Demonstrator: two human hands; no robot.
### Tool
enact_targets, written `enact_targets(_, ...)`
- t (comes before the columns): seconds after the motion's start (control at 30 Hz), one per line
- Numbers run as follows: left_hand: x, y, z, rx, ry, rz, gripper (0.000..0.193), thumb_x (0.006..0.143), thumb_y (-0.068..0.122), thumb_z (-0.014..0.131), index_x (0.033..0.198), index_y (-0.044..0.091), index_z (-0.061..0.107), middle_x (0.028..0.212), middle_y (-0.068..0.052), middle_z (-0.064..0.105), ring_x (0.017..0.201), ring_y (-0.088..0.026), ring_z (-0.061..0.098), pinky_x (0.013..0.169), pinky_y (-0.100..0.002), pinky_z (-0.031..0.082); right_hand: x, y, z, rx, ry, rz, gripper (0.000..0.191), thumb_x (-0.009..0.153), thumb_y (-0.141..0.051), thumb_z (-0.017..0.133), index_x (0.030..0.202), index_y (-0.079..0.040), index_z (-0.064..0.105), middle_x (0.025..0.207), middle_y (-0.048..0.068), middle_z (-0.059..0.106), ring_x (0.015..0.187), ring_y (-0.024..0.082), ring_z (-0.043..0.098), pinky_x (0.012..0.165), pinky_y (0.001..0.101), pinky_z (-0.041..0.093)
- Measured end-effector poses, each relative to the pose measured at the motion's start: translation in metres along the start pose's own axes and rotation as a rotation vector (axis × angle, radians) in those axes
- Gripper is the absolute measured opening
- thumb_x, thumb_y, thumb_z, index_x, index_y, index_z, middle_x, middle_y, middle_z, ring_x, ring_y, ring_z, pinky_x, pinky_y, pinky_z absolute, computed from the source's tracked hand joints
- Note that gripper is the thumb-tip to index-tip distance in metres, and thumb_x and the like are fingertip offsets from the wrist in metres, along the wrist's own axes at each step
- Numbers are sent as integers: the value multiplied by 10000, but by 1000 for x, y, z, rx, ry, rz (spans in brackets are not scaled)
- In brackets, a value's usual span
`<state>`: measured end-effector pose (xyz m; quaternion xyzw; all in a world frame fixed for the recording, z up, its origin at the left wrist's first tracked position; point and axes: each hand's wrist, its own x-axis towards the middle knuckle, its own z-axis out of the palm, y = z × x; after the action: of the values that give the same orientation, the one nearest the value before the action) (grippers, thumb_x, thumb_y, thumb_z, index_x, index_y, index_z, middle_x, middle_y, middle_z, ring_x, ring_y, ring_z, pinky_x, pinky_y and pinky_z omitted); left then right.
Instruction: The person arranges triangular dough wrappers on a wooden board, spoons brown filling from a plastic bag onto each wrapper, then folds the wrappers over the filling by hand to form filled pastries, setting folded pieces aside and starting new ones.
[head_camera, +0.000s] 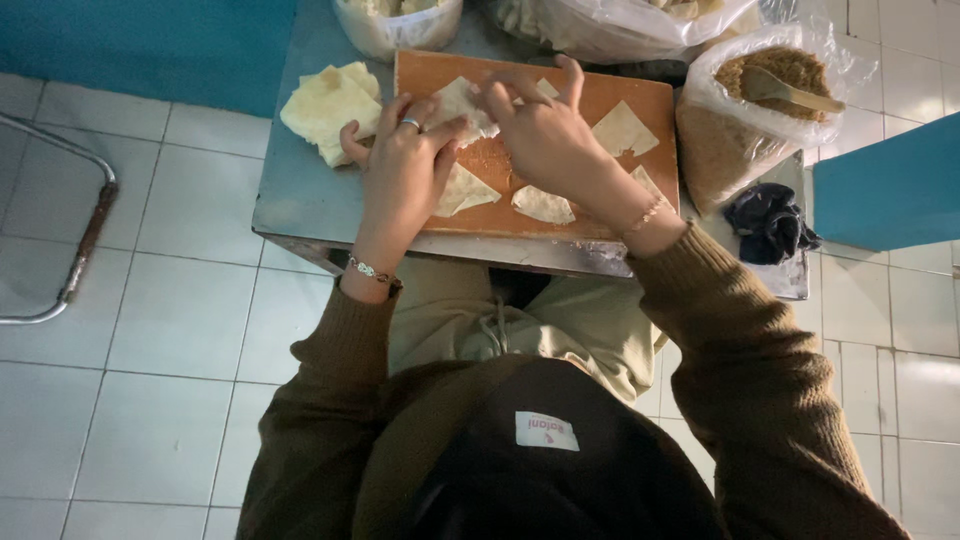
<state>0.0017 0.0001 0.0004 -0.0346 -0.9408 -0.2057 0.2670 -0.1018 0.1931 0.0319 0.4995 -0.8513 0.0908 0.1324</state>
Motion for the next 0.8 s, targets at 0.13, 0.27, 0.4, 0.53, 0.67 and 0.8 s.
enact_targets(0.13, 0, 0, 4, 22, 18, -3, 240, 969, 214, 718, 1186, 300, 776, 1354, -10, 652, 1326, -243, 514, 1028, -637, 205, -5, 6, -14, -29, -86, 80, 417, 908, 18, 580, 1315, -64, 542, 1318, 69, 629, 1367, 218, 521, 1076, 791, 113)
enact_targets(0.27, 1, -1, 5, 46, 38, 3, 235, 966, 211, 714, 1173, 300, 780, 1368, -5, 657, 1314, -238, 516, 1016, -661, 198, 5, 11, -17, 55, -31, 74, 494, 846, 48, 553, 1329, -46, 503, 1264, 22, 658, 1345, 245, 512, 1048, 745, 198)
enact_targets(0.4, 0, -3, 4, 28, 36, 14, 258, 962, 206, 709, 1192, 298, 780, 1358, -15, 657, 1329, -250, 513, 1033, -662, 198, 18, 12, 6, 214, 0, 97, 685, 757, 43, 562, 1414, 54, 370, 1176, 119, 604, 1260, 323, 501, 926, 708, 250)
enact_targets(0.53, -2, -2, 3, 13, 17, -11, 228, 979, 211, 714, 1181, 293, 778, 1345, -19, 662, 1340, -251, 515, 1046, -648, 211, 4, 21, 22, 322, -52, 140, 467, 776, 43, 554, 1217, -49, 430, 1166, 118, 616, 1272, 318, 516, 959, 638, 282)
enact_targets(0.67, -1, -1, 3, 5, 39, 11, 252, 958, 212, 722, 1191, 290, 780, 1350, -30, 658, 1325, -248, 517, 1020, -650, 211, -1, 43, 14, 504, -91, 212, 398, 810, 66, 462, 1188, -48, 411, 1140, 79, 597, 1219, 255, 565, 1055, 565, 390)
enact_targets(0.8, 0, -1, 2, 17, 11, -2, 259, 940, 195, 722, 1178, 281, 780, 1363, -19, 655, 1325, -245, 525, 1012, -649, 213, 2, 41, 2, 368, 36, 112, 558, 798, 61, 520, 1342, 25, 402, 1178, 11, 688, 1270, 328, 529, 972, 672, 278)
